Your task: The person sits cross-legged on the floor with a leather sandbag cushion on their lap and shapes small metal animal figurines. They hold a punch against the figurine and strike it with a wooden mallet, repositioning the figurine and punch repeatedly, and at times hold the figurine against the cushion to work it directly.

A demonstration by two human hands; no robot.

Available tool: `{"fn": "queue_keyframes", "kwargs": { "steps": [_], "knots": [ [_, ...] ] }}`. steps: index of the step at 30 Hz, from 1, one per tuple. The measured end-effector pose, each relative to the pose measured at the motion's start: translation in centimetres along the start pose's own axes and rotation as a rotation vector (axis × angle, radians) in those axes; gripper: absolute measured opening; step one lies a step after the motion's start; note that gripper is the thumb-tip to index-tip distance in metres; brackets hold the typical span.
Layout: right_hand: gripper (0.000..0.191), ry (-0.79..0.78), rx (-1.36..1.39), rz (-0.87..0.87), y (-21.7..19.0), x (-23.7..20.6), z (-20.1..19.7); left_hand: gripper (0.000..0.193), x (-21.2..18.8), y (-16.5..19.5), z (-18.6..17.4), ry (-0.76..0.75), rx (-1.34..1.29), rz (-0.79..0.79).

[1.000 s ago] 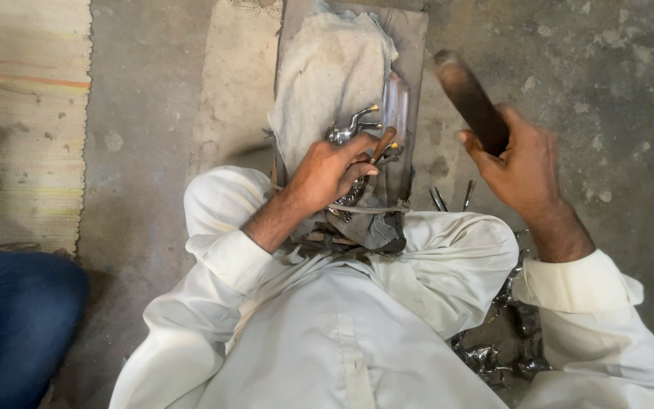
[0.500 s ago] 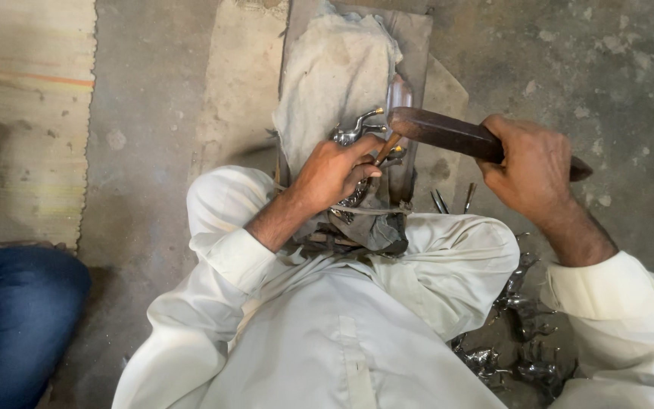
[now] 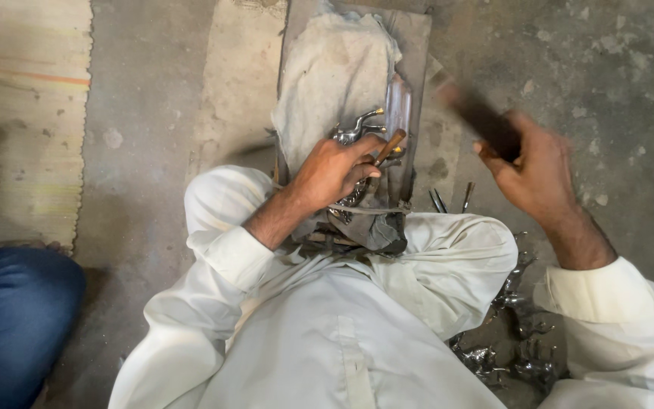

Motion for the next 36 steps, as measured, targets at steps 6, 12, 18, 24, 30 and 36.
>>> {"fn": "queue_keyframes", "kwargs": {
  "steps": [6, 12, 18, 24, 30, 36],
  "knots": [
    [0.022, 0.079, -0.076, 0.023, -0.7, -0.5, -0.8, 0.034, -0.2, -0.4, 0.0, -0.006, -0.064, -0.012],
    [0.03, -0.028, -0.354, -0.048, -2.0, -0.4, -0.2, 0.033, -0.7, -0.4, -0.3, 0.045, -0.048, 0.014],
    [0.026, -0.31, 0.074, 0.295, 1.8, -2.0, 4.1, 0.032, -2.3, -2.0, -2.2, 0.272, -0.35, -0.179],
    [0.024, -0.259, 0.813, 0.262, 2.9, -4.5, 10.3, 0.034, -3.4, -3.2, -3.2, 0.271, -0.555, -0.325],
    [0.029, -0.274, 0.892, 0.276, 1.9, -5.2, 12.7, 0.035, -2.1, -1.7, -2.5, 0.183, -0.303, -0.174],
    [0.028, -0.238, 0.833, 0.298, 0.8, -4.6, 11.3, 0.034, 0.2, -0.4, -1.8, 0.064, -0.074, 0.013]
  ]
}}
Point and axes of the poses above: each hand's wrist, its own x-axis towards the middle knuckle, its own z-axis out of the palm, y = z × x, the point moved 5 cm from there along x, towards the middle knuckle, and after that the axes turned 6 degrees about -y, right-handed, at the moved point
